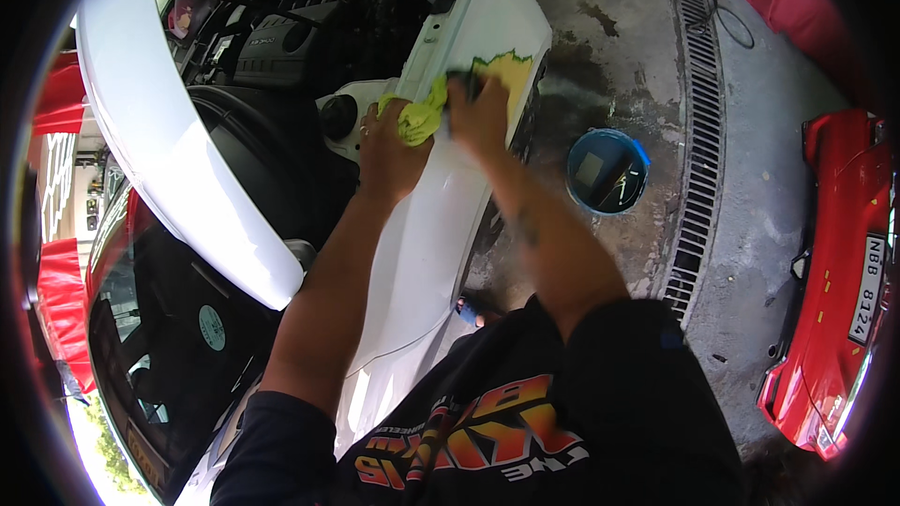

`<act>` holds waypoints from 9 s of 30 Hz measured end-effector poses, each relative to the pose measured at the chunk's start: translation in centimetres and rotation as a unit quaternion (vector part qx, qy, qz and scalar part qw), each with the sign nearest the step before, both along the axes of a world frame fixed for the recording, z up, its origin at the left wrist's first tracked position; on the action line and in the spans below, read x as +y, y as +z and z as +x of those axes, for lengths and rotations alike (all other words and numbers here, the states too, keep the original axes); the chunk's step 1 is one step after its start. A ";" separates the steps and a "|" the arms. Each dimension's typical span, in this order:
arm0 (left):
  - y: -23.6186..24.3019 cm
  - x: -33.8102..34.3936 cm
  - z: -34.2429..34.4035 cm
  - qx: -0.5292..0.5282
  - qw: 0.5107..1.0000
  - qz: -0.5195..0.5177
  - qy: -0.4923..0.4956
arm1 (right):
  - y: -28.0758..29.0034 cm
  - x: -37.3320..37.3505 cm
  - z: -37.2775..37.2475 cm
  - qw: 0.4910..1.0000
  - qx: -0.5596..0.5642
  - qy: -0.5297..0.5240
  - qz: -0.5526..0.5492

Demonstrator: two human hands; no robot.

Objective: The person sands the front fender of a white car using a small black sanding block, frequently dipping a yellow cloth into a bucket of water to wet the area and the block.

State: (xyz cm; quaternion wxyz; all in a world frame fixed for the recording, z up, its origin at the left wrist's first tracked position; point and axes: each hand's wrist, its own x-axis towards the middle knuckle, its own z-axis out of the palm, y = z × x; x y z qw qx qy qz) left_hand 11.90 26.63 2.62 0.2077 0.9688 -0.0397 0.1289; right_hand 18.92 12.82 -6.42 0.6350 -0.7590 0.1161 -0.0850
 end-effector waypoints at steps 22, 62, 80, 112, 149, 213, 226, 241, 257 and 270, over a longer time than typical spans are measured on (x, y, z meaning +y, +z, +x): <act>-0.3 -0.2 0.8 -0.085 0.995 -0.050 -0.035 | 1.7 -3.5 10.0 0.996 0.042 -0.078 -0.023; -0.8 0.4 0.2 -0.074 0.996 -0.047 -0.029 | 3.3 -1.5 3.7 0.998 0.013 -0.019 -0.059; -1.3 2.0 0.1 -0.070 0.997 -0.031 -0.005 | 0.5 0.8 -3.0 0.988 -0.090 0.056 -0.116; -0.8 1.2 -0.3 -0.088 0.995 -0.036 -0.004 | -0.7 -0.5 -2.0 0.987 -0.100 0.028 -0.120; -0.1 1.2 -0.7 -0.063 0.997 -0.044 0.012 | -0.1 0.6 -4.8 0.994 -0.073 0.055 -0.063; 0.8 -6.4 15.6 0.021 0.976 0.213 0.046 | -4.0 -3.3 -14.8 0.991 -0.062 0.070 0.098; 0.4 0.2 -0.5 -0.048 0.992 0.079 0.081 | -0.5 0.1 -7.6 0.995 -0.102 0.011 -0.008; 0.2 0.3 -0.5 -0.022 0.992 0.042 0.118 | 1.4 1.7 -4.6 0.998 0.030 0.045 -0.015; 1.7 -0.2 -0.6 0.027 0.992 0.002 0.125 | 2.0 2.3 -2.4 0.998 0.005 0.000 -0.064; 1.1 0.1 -0.5 0.006 0.992 0.027 0.124 | 1.5 1.8 -2.9 0.989 -0.082 0.016 -0.120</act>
